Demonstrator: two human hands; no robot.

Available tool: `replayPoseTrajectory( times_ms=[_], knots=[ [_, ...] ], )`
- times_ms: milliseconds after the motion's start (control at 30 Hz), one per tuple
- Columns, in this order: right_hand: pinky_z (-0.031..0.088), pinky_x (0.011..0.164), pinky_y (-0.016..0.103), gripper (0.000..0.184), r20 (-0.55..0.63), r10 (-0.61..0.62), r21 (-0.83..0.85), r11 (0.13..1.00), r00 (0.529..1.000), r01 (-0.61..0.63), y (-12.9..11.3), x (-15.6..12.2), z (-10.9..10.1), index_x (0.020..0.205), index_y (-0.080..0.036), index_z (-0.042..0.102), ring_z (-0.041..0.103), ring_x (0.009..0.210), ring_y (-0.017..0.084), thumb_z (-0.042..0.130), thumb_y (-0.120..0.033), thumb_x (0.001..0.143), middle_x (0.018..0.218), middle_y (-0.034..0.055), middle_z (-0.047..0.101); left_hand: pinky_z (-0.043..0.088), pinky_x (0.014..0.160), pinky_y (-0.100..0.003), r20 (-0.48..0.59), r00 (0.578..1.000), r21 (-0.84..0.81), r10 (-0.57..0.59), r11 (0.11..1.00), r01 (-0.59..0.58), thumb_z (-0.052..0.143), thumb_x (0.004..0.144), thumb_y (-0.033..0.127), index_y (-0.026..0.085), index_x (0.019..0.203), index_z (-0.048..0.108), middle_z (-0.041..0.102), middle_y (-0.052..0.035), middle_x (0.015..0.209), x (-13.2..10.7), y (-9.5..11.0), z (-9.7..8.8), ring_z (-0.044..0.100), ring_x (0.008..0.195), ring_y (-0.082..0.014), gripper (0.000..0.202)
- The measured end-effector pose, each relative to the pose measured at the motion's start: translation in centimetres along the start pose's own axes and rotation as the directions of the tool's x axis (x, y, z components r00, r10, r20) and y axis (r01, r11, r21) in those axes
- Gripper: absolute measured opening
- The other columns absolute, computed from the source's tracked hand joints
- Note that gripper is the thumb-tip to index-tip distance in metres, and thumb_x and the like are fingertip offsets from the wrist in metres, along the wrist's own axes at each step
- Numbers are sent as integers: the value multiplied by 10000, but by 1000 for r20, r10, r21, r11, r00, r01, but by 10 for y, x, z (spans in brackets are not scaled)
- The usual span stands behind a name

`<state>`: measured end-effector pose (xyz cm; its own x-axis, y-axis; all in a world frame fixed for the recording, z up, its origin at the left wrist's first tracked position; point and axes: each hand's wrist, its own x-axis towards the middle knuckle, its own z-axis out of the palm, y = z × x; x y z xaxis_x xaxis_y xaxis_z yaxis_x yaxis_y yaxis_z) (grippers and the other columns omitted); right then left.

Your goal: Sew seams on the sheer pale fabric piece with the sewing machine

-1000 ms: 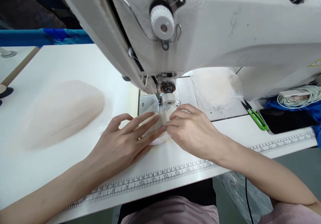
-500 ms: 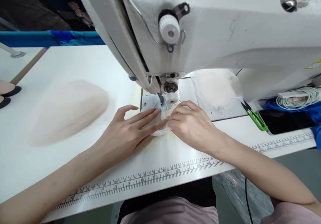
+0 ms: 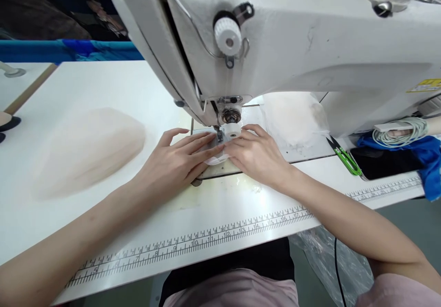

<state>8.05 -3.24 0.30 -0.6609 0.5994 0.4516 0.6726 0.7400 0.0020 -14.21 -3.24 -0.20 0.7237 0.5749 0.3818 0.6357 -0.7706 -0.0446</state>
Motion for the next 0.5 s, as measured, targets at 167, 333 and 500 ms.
replayPoseTrajectory(
  times_ms=[167,333,500],
  knots=[
    [442,818,321,210,-73,74,71,995,995,-69,1,1,4,960,-194,712,634,716,154,506,-184,919,826,5,742,441,904,-452,30,978,-280,-208,937,208,446,972,296,217,1145,682,640,-102,1152,5,1,1,593,1047,-248,304],
    [461,753,315,234,47,338,263,904,940,-338,0,7,3,943,-187,732,614,662,149,528,-301,950,792,15,726,407,957,-442,178,906,-515,-385,748,419,402,983,389,230,889,739,623,-49,1105,14,-2,-4,537,1053,-227,385],
    [455,810,330,210,62,302,351,885,951,-304,-1,6,-2,922,-202,726,641,736,160,538,-293,949,801,2,728,401,961,-448,166,925,-516,-342,769,377,405,982,385,238,838,739,612,-48,1130,12,-1,-5,521,1076,-232,392]
  ],
)
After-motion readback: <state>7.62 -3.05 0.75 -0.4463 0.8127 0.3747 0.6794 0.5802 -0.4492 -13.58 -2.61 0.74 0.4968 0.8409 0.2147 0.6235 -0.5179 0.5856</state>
